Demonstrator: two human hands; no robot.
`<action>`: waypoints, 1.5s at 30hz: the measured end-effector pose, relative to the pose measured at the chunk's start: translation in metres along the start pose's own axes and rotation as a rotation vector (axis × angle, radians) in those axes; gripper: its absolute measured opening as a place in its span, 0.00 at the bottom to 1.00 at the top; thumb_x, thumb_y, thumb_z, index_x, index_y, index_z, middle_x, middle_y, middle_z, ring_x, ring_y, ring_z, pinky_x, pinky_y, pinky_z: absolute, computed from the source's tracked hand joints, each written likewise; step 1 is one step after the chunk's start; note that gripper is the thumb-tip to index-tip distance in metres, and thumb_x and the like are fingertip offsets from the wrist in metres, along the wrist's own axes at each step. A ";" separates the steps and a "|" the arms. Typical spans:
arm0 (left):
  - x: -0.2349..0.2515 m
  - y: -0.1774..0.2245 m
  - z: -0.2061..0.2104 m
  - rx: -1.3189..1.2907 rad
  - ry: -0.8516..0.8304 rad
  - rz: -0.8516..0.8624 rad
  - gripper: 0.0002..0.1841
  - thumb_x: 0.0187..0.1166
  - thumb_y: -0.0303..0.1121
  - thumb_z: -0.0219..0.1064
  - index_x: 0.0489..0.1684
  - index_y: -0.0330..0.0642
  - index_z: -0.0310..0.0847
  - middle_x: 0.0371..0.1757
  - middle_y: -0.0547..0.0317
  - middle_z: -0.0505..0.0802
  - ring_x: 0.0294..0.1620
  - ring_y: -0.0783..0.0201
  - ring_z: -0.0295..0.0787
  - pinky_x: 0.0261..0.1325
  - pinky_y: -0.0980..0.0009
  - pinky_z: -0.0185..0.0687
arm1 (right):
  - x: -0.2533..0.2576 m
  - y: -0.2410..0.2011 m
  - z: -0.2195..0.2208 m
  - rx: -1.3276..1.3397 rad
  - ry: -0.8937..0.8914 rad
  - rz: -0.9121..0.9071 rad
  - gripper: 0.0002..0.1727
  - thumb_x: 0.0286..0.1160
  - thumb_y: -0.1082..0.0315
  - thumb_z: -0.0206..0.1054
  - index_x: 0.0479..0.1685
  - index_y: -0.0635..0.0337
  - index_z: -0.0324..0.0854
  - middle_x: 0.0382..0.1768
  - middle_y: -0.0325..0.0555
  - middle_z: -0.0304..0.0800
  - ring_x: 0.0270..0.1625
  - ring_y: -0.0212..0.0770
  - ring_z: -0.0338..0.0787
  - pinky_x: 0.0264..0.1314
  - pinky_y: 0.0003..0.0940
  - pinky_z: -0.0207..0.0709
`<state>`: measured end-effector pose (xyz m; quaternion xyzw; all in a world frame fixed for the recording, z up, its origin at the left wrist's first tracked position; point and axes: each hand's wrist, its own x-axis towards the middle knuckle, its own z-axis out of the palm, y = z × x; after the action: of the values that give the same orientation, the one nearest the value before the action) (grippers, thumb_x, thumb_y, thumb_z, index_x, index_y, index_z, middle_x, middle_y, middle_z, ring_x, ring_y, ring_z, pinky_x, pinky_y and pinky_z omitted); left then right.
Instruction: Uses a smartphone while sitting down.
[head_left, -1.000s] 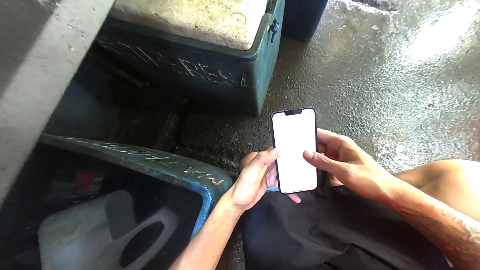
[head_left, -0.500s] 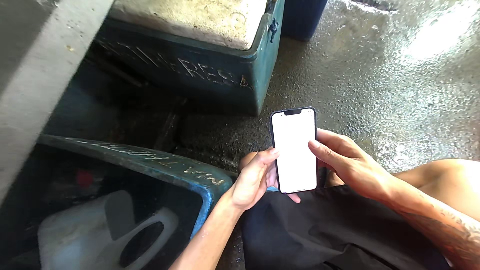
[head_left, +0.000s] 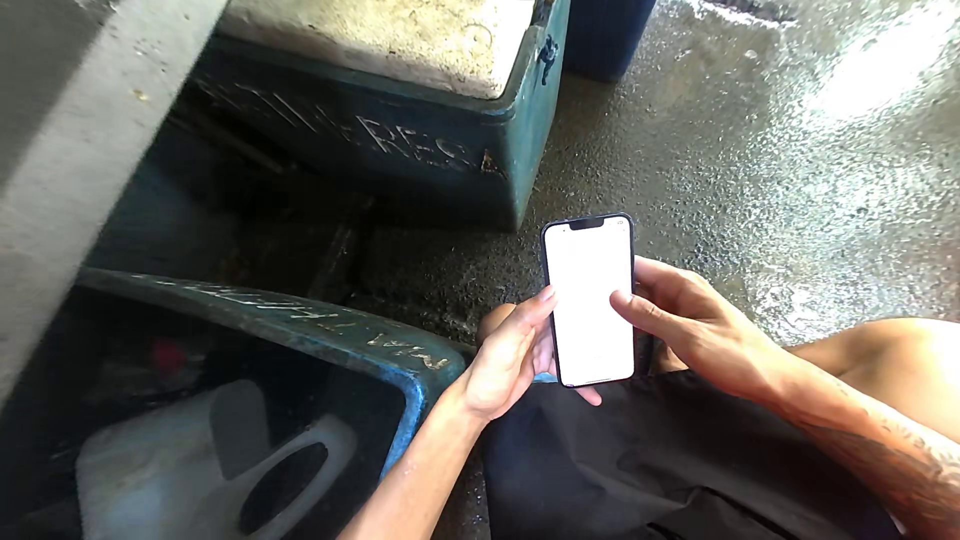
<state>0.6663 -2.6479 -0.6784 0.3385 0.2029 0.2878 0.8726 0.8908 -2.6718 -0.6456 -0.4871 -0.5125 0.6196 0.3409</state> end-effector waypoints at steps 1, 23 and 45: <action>0.000 0.000 0.000 0.002 0.000 -0.001 0.29 0.88 0.59 0.52 0.65 0.43 0.80 0.54 0.52 0.95 0.50 0.58 0.97 0.46 0.59 0.96 | 0.000 0.000 0.000 0.003 -0.005 -0.002 0.13 0.86 0.66 0.58 0.62 0.54 0.80 0.41 0.37 0.95 0.43 0.29 0.94 0.46 0.22 0.88; 0.000 0.000 -0.001 0.004 -0.013 0.004 0.31 0.86 0.63 0.52 0.67 0.45 0.78 0.55 0.53 0.95 0.51 0.57 0.97 0.47 0.58 0.96 | 0.000 0.001 -0.001 0.011 -0.011 -0.003 0.17 0.94 0.59 0.48 0.61 0.52 0.81 0.41 0.37 0.93 0.43 0.29 0.93 0.48 0.23 0.87; 0.000 0.000 -0.001 0.004 -0.001 0.005 0.33 0.86 0.63 0.51 0.70 0.43 0.77 0.56 0.52 0.94 0.52 0.56 0.96 0.47 0.57 0.96 | 0.000 0.000 0.000 -0.005 -0.014 -0.014 0.12 0.86 0.67 0.59 0.62 0.55 0.80 0.41 0.38 0.95 0.42 0.30 0.94 0.44 0.22 0.89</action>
<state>0.6663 -2.6478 -0.6790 0.3411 0.2019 0.2895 0.8712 0.8909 -2.6722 -0.6456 -0.4800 -0.5198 0.6194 0.3403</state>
